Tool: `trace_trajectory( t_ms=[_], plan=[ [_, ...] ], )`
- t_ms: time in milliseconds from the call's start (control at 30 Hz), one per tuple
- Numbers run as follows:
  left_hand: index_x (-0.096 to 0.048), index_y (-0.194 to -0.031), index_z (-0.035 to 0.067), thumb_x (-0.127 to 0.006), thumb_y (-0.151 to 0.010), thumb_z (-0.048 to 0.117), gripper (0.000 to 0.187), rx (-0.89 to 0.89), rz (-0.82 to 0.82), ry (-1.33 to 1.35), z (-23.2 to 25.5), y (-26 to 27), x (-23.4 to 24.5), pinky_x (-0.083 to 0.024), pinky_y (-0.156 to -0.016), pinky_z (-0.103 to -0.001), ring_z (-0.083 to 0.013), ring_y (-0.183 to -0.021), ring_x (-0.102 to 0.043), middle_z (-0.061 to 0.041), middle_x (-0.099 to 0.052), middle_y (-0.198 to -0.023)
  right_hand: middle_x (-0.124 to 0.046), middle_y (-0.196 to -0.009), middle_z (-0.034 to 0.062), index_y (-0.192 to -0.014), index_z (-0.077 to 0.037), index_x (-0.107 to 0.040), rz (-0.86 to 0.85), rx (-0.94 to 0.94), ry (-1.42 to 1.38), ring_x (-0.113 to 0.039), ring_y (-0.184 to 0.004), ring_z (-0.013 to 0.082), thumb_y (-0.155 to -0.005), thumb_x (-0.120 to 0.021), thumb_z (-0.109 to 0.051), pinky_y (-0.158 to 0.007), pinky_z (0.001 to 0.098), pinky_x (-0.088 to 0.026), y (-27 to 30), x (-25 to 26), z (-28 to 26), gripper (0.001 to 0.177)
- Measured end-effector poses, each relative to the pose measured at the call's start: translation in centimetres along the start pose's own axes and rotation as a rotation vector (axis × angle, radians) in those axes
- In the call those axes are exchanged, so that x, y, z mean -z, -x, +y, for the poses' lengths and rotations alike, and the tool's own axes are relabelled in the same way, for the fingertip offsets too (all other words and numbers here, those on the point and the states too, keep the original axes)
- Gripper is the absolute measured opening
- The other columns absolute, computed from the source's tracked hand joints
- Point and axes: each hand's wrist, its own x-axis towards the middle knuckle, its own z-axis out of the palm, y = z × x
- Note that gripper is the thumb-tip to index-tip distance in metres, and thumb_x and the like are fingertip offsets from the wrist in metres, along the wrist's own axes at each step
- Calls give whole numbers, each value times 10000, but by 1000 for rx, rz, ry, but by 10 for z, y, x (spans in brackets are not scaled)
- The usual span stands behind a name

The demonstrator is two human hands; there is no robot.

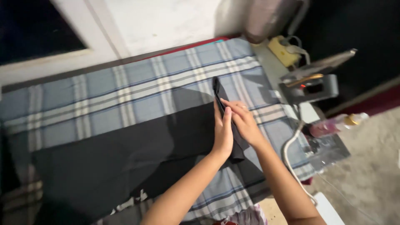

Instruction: Ironing and folding a black t-shirt on a flat surface.

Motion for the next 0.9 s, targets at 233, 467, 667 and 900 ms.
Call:
trace_trajectory(
  t_ms=[233, 467, 667, 900],
  plan=[
    [-211, -1640, 73, -498, -1037, 425, 755, -27, 117, 170, 95, 10, 55, -271, -1212, -361, -264, -1517, -342, -122, -311, -1675, -241, -1741, 120, -1632, -76, -301, -175, 282, 5, -119, -1643, 292, -1109, -405, -260, -1307, 432, -98, -46, -95, -49, 565],
    [-469, -1521, 49, -583, -977, 474, 700, 46, 277, 341, 182, 46, 187, -331, -1163, -338, -207, -1394, -465, -90, -507, -1527, -59, -1768, 111, -1673, -96, -120, -204, 331, 149, 29, -1636, 290, -1119, -252, -444, -1268, 498, 81, -71, -275, -81, 668],
    [-574, -1449, 26, -658, -910, 458, 696, 97, 529, 78, 196, 88, 374, -300, -1158, -325, -185, -1421, -446, -92, -544, -1526, -78, -1754, 171, -1664, -69, -159, -178, 355, 204, -15, -1635, 337, -1110, -298, -458, -1267, 572, 29, -63, -453, -73, 691],
    [-387, -1557, 7, -668, -928, 359, 774, 93, 545, 30, 189, 118, 451, -256, -1210, -354, -194, -1520, -331, -91, -400, -1640, -69, -1709, 257, -1626, 16, -138, -319, 311, 551, -22, -1576, 439, -1037, -410, -399, -1219, 619, 33, -38, -513, -84, 770]
  ],
)
